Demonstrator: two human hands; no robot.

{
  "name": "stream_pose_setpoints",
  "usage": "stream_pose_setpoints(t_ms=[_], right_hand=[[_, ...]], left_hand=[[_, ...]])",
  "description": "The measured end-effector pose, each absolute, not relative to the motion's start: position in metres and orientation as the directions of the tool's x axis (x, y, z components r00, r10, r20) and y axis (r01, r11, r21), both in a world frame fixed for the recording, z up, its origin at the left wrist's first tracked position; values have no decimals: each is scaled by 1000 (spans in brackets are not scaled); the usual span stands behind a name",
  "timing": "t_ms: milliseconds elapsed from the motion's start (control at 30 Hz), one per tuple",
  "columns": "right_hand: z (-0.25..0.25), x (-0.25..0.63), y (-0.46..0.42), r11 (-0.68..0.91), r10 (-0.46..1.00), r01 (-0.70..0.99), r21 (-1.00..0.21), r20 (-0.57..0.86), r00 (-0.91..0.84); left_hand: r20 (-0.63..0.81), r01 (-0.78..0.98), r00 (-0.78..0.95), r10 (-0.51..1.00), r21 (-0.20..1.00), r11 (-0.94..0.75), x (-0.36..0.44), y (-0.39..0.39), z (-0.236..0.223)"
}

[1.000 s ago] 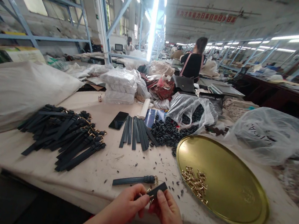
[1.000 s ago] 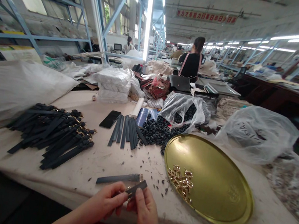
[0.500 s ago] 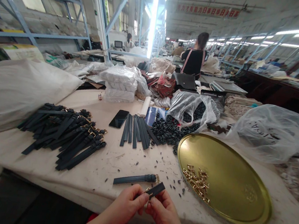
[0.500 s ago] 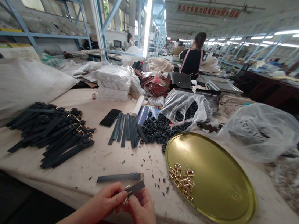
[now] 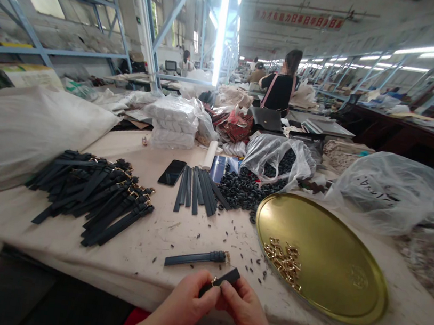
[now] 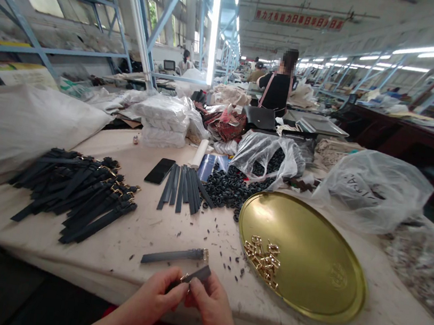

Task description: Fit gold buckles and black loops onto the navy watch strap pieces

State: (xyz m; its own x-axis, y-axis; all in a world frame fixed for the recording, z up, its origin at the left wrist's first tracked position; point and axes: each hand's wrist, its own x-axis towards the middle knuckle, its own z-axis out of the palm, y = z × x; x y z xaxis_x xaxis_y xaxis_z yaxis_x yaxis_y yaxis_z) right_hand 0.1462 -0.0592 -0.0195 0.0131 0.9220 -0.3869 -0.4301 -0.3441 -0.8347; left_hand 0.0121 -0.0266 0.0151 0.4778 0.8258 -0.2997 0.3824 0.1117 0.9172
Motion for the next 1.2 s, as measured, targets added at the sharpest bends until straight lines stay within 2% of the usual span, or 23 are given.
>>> stream_pose_setpoints(t_ms=[167,233,300,367,467,500,567,667,767,867,933,967,1033,1100,1200], right_hand=[[-5,148,-64,-414,891,-559,-718,-444,-90],[-3,147,-64,-409,896,-523,-748,-439,-73],[-5,147,-64,-355,923,-388,-850,-385,0],[-9,149,-65,-255,955,-165,-953,-274,109],[-16,154,-64,-145,974,108,-984,-122,192],[-18,155,-62,-148,977,128,-981,-125,173],[-22,159,-57,-206,977,66,-976,-201,72],[-23,161,-48,-270,962,-24,-963,-269,-36],[-14,165,-41,-189,979,46,-981,-192,-64],[1,179,-25,-96,974,173,-980,-129,-188],[7,196,-3,-16,990,419,-908,-75,-124],[8,205,11,9,999,600,-800,-17,-38],[6,222,41,-21,991,904,-427,112,76],[-2,233,67,-71,982,964,-255,154,113],[-14,235,87,-77,981,981,-178,162,106]], left_hand=[[-337,364,464,819,916,171,14,-28,18],[-333,334,472,816,924,183,15,-31,16],[-321,318,483,815,931,178,15,-34,12],[-297,353,463,835,926,134,15,-36,9],[-279,485,417,865,873,48,14,-37,13],[-283,526,420,863,850,23,14,-36,16],[-306,571,464,831,821,-17,12,-32,22],[-350,562,518,781,827,-2,10,-19,22],[-386,456,492,781,878,147,11,-5,11],[-373,328,527,764,918,222,14,6,3],[-372,344,564,738,917,200,15,10,3],[-379,369,570,729,911,185,16,11,5],[-385,391,538,750,902,182,18,13,8],[-375,370,480,793,906,204,19,13,11],[-365,343,433,824,912,224,17,13,10]])
